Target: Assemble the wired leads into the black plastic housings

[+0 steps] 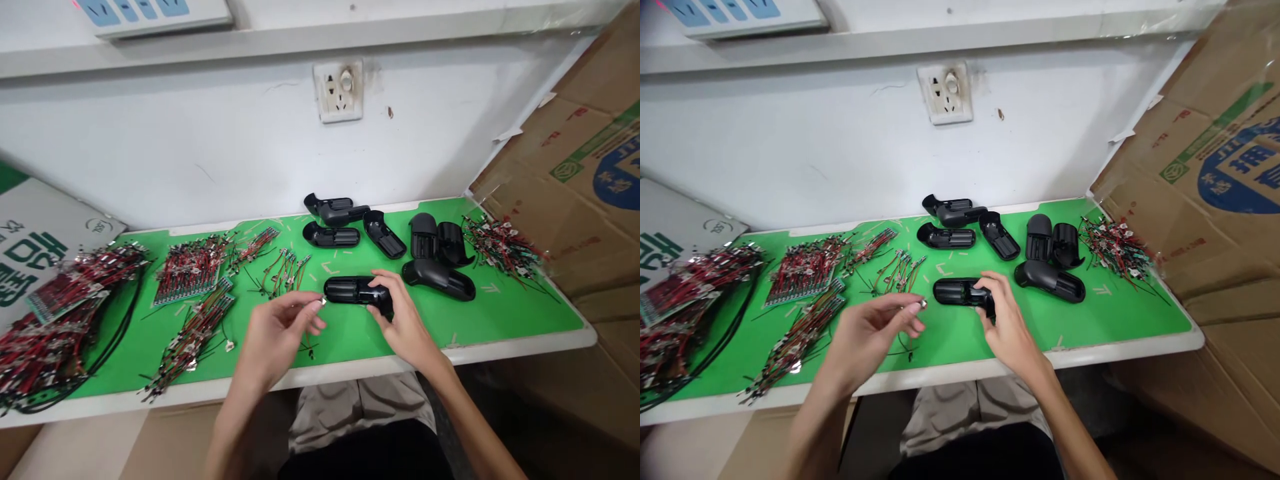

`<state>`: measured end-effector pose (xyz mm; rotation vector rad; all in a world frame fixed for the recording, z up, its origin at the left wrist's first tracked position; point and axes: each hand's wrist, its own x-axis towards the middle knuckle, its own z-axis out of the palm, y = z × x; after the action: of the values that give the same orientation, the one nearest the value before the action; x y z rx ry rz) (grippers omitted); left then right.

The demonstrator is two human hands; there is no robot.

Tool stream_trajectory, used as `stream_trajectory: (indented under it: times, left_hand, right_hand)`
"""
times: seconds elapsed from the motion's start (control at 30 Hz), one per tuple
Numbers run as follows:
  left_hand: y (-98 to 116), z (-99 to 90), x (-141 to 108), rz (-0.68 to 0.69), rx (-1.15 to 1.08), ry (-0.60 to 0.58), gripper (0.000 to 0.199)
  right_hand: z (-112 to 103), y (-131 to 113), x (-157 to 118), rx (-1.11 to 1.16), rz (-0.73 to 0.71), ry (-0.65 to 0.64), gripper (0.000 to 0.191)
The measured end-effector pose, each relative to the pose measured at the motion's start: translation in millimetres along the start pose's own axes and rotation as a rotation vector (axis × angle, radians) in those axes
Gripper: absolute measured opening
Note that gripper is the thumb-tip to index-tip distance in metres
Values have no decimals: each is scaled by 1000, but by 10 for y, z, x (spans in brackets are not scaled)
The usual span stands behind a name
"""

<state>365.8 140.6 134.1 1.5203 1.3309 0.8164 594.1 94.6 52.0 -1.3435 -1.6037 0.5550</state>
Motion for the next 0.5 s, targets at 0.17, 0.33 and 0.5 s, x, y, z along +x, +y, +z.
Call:
stream_trajectory:
  times: [0.17,0.33,0.5]
  left_hand:
    - [-66,-60,105,86,652,-80,21]
    - [-33,-528,366,106,863,-336,24]
    - [173,-879,572,248,853,-278,24]
  right_hand:
    - [-28,10,-4,34,0,-58,36]
    - [-36,8,6,35,9,-56,37]
    - [-23,28,4,24,21,-60,38]
